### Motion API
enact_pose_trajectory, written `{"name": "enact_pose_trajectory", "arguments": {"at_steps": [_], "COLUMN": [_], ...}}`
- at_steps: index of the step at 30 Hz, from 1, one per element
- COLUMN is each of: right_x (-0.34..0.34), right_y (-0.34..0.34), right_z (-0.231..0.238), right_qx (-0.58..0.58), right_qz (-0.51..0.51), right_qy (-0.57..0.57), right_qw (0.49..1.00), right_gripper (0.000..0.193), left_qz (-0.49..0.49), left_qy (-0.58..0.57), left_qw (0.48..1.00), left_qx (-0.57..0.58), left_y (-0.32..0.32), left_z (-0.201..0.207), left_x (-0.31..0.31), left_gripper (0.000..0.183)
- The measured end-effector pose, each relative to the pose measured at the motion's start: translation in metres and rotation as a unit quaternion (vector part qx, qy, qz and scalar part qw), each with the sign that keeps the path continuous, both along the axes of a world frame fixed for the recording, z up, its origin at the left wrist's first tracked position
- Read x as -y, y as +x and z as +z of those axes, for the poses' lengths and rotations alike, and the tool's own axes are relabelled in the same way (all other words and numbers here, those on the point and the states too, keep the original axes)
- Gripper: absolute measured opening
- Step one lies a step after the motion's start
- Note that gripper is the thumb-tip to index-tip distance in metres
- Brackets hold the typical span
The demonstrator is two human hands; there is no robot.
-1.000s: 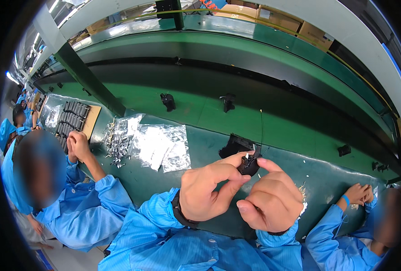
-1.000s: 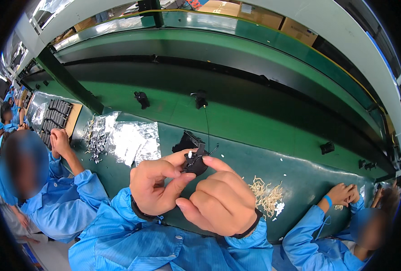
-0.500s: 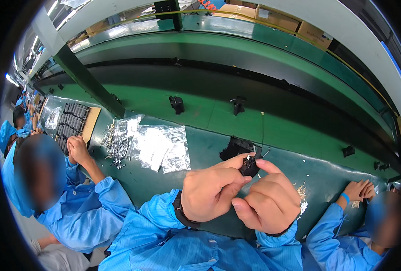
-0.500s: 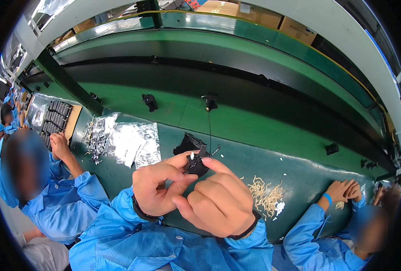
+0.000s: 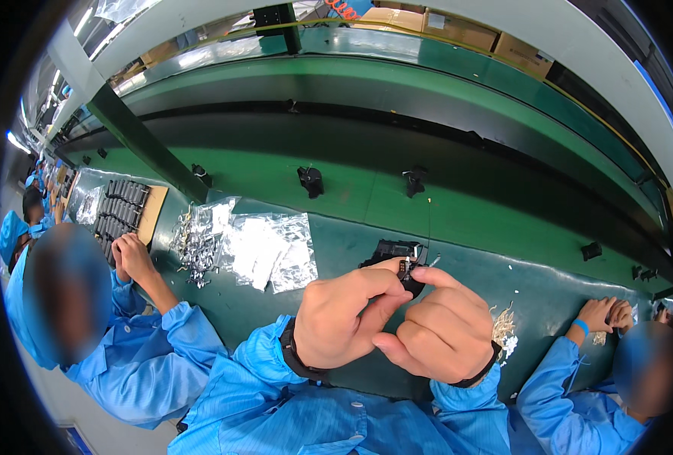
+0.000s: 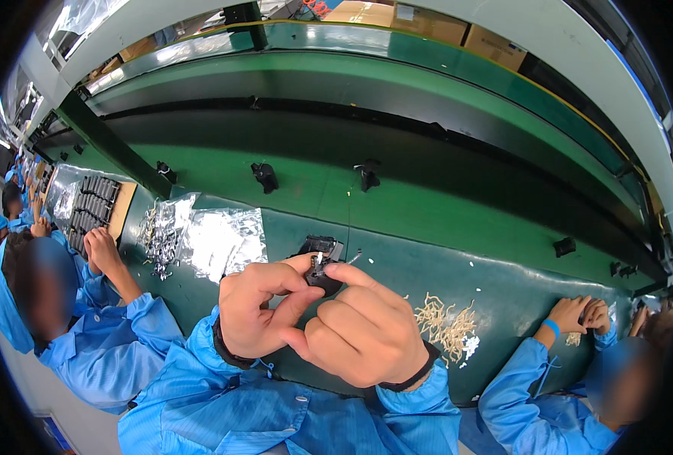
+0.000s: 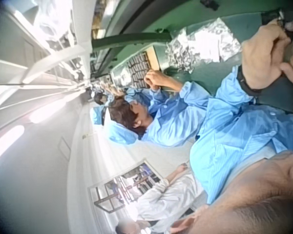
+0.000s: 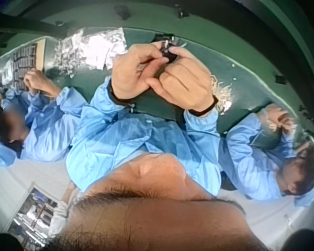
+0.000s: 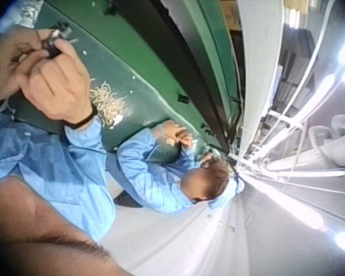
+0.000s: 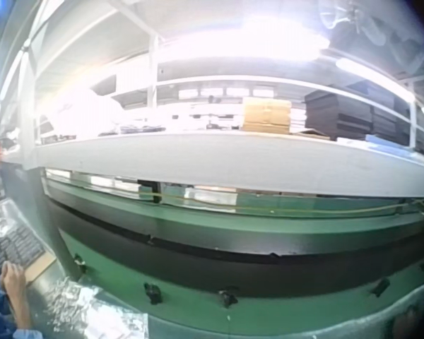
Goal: Assembling small electronic or plastic components on a manufacturing line.
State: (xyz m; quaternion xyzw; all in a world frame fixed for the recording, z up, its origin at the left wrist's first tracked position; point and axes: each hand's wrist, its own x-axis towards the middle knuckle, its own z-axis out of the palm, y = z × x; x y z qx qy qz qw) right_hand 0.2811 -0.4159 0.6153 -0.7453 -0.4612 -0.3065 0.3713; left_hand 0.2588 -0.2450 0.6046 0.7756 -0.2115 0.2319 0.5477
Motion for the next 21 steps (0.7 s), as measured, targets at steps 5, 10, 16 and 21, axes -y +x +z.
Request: {"name": "enact_pose_trajectory", "arguments": {"at_steps": [5, 10, 16, 21], "right_x": [0.005, 0.011, 0.007, 0.015], "right_y": [0.001, -0.002, -0.001, -0.005], "right_z": [0.005, 0.006, 0.004, 0.007], "right_qx": [0.001, -0.003, -0.006, -0.031], "right_qz": [0.047, 0.067, 0.005, 0.039], "right_qy": [-0.012, 0.036, 0.043, 0.063], "right_qw": [0.999, 0.997, 0.999, 0.997], "right_gripper": [0.030, 0.027, 0.029, 0.021], "left_qz": [0.006, -0.010, -0.030, -0.041], "left_qy": [0.018, -0.002, -0.026, -0.042], "left_qw": [1.000, 1.000, 0.999, 0.998], "left_qx": [0.002, 0.009, 0.009, 0.020], "left_y": [-0.001, -0.002, -0.001, 0.003], "left_z": [0.003, 0.002, -0.002, -0.001], "left_x": [0.001, 0.003, 0.004, 0.004], "left_gripper": [0.024, 0.026, 0.027, 0.027]}}
